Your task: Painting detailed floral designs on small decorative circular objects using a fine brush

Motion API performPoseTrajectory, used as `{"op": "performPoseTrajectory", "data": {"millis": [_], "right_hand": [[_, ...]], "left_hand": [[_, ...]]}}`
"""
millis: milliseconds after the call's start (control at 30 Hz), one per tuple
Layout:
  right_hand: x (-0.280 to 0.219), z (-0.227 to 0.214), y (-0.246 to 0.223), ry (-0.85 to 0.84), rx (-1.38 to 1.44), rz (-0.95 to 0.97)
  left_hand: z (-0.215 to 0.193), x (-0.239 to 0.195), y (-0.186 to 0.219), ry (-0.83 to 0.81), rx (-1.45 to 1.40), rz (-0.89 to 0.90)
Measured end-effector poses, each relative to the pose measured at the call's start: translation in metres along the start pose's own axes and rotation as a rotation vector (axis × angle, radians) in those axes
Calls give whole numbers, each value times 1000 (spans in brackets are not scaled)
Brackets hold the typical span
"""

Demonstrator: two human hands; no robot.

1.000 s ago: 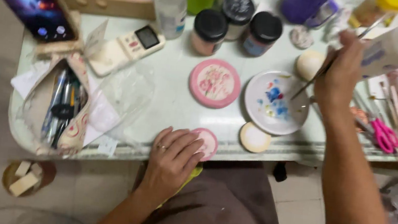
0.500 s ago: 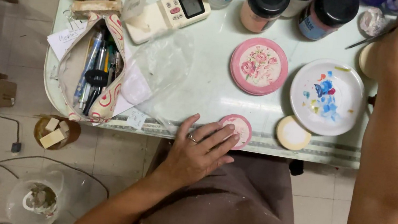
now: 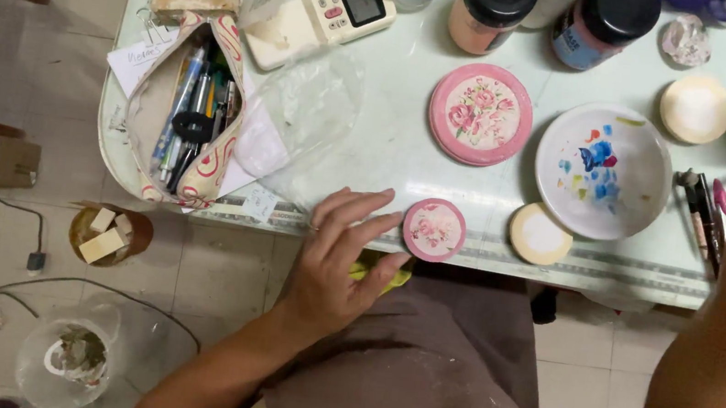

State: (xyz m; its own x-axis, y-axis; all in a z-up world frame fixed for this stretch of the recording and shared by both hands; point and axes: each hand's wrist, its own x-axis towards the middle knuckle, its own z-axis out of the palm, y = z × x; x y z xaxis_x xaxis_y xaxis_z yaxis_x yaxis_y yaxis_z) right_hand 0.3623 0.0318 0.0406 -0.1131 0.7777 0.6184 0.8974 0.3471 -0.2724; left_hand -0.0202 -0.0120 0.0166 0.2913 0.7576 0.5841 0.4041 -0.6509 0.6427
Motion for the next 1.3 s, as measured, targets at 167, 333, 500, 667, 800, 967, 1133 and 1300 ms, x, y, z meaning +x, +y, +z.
{"op": "performPoseTrajectory", "data": {"millis": [167,333,500,667,800,967,1133,1300], "right_hand": [[-48,-9,-137,-1,144,271],[-69,10,-201,-165,601,170],[-82,18,-201,-129,366,198],[-90,24,-205,-64,449,127],[-100,32,-199,-92,475,152],[-99,30,-207,-135,664,95],[-120,36,-204,-151,716,28],[-108,30,-189,-245,845,-211]], "left_hand": [[6,4,20,49,-39,184],[16,-1,43,-206,-10,271],[28,-23,40,-223,-83,267],[31,-22,44,-231,-133,346],[37,-29,43,-473,-88,151],[28,-31,54,-914,-293,-222],[28,-40,61,-1093,-646,-530],[34,-44,51,-1295,-1567,-809]]}}
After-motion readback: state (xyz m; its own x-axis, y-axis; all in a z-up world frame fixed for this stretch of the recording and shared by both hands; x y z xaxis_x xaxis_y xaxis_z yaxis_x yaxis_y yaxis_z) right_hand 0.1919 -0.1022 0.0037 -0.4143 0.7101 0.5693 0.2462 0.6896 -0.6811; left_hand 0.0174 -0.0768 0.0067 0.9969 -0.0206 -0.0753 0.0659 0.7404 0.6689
